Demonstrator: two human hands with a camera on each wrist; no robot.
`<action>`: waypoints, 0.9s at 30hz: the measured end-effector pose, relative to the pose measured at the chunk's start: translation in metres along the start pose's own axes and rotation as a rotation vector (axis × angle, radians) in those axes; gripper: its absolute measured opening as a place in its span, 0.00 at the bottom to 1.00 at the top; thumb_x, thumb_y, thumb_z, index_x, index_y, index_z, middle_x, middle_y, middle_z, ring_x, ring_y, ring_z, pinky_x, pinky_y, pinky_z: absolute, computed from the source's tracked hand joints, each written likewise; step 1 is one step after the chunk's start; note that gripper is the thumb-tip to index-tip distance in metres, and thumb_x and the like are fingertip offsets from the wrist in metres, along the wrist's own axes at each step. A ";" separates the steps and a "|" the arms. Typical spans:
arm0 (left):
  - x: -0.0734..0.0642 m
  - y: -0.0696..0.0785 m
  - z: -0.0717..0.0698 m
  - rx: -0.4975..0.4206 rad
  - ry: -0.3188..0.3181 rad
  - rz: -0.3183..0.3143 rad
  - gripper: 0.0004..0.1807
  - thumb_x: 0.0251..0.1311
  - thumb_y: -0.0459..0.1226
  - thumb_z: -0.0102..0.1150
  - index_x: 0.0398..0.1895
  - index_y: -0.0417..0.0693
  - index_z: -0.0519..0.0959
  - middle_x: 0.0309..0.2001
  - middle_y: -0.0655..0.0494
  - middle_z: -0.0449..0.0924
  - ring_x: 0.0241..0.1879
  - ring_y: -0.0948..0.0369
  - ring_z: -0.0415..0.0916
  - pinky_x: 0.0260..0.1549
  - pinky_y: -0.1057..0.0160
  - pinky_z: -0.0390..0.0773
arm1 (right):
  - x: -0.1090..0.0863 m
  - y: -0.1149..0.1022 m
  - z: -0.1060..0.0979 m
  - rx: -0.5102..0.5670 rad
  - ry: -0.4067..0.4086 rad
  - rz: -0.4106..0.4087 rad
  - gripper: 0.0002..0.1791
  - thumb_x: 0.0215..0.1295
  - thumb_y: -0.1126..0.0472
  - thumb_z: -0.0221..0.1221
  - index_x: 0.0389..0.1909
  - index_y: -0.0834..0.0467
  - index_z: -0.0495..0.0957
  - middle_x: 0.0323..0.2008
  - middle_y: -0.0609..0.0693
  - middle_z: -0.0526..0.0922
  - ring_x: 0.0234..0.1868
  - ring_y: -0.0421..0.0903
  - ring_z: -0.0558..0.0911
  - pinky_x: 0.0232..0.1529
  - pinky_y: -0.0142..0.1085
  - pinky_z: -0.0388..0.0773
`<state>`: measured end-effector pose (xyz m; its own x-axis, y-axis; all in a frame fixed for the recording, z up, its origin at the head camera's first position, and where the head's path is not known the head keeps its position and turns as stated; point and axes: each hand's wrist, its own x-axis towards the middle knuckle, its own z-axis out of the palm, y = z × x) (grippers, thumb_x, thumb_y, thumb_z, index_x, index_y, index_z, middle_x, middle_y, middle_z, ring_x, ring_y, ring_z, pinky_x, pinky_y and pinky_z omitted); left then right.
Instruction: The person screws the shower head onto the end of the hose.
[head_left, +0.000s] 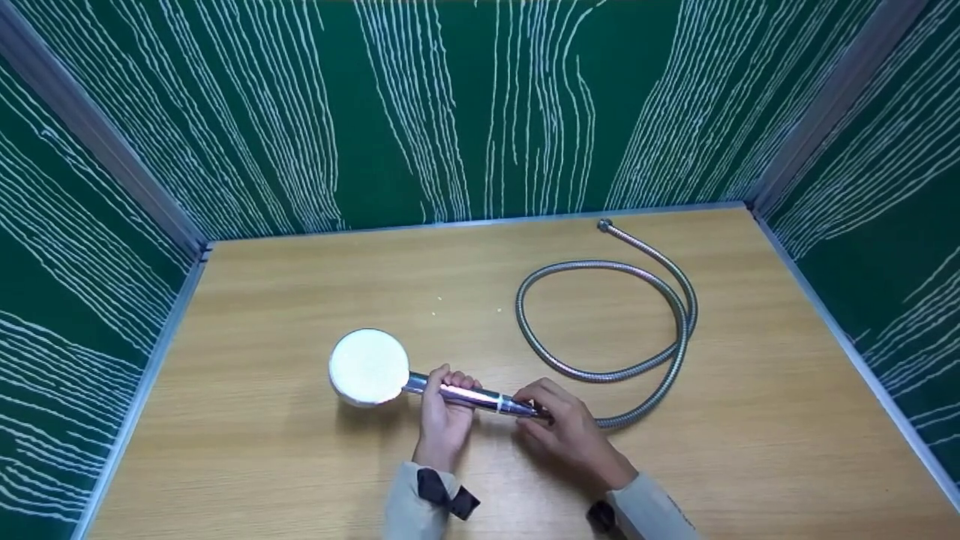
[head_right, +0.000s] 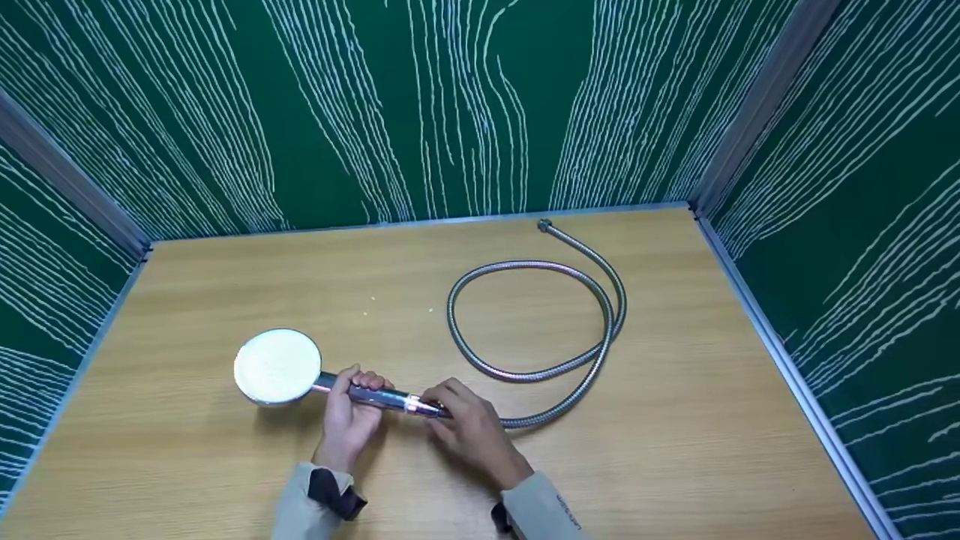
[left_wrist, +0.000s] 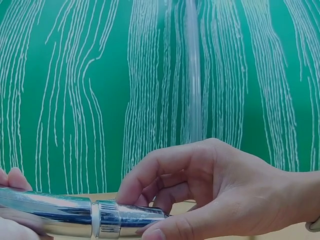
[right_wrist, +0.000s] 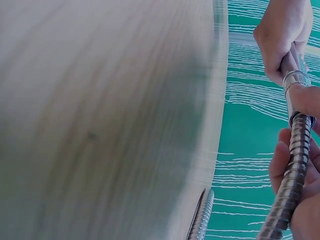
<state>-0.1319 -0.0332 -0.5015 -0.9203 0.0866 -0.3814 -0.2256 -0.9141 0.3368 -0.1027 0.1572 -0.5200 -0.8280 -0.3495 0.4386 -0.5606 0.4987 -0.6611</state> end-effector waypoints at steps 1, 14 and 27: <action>0.000 0.000 0.000 0.002 0.001 0.000 0.19 0.69 0.34 0.36 0.17 0.47 0.63 0.18 0.59 0.64 0.22 0.63 0.63 0.34 0.66 0.69 | 0.000 0.001 0.000 0.005 0.003 -0.013 0.18 0.50 0.69 0.68 0.42 0.52 0.78 0.39 0.42 0.78 0.35 0.35 0.76 0.34 0.29 0.78; -0.001 0.001 0.001 0.007 -0.004 -0.001 0.20 0.70 0.34 0.36 0.16 0.47 0.63 0.18 0.59 0.64 0.22 0.63 0.63 0.33 0.66 0.68 | -0.002 0.002 0.001 0.017 0.022 -0.064 0.16 0.52 0.66 0.68 0.43 0.53 0.79 0.38 0.43 0.79 0.33 0.35 0.76 0.32 0.29 0.77; 0.001 0.001 0.001 0.004 -0.013 -0.006 0.20 0.69 0.34 0.35 0.15 0.47 0.63 0.17 0.60 0.64 0.21 0.64 0.63 0.33 0.66 0.68 | -0.002 0.000 0.000 0.017 -0.005 -0.021 0.13 0.58 0.63 0.65 0.44 0.52 0.79 0.39 0.42 0.79 0.36 0.35 0.77 0.36 0.30 0.78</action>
<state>-0.1331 -0.0335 -0.5010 -0.9230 0.0974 -0.3723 -0.2326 -0.9120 0.3380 -0.1016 0.1579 -0.5211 -0.8161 -0.3638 0.4491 -0.5773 0.4774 -0.6624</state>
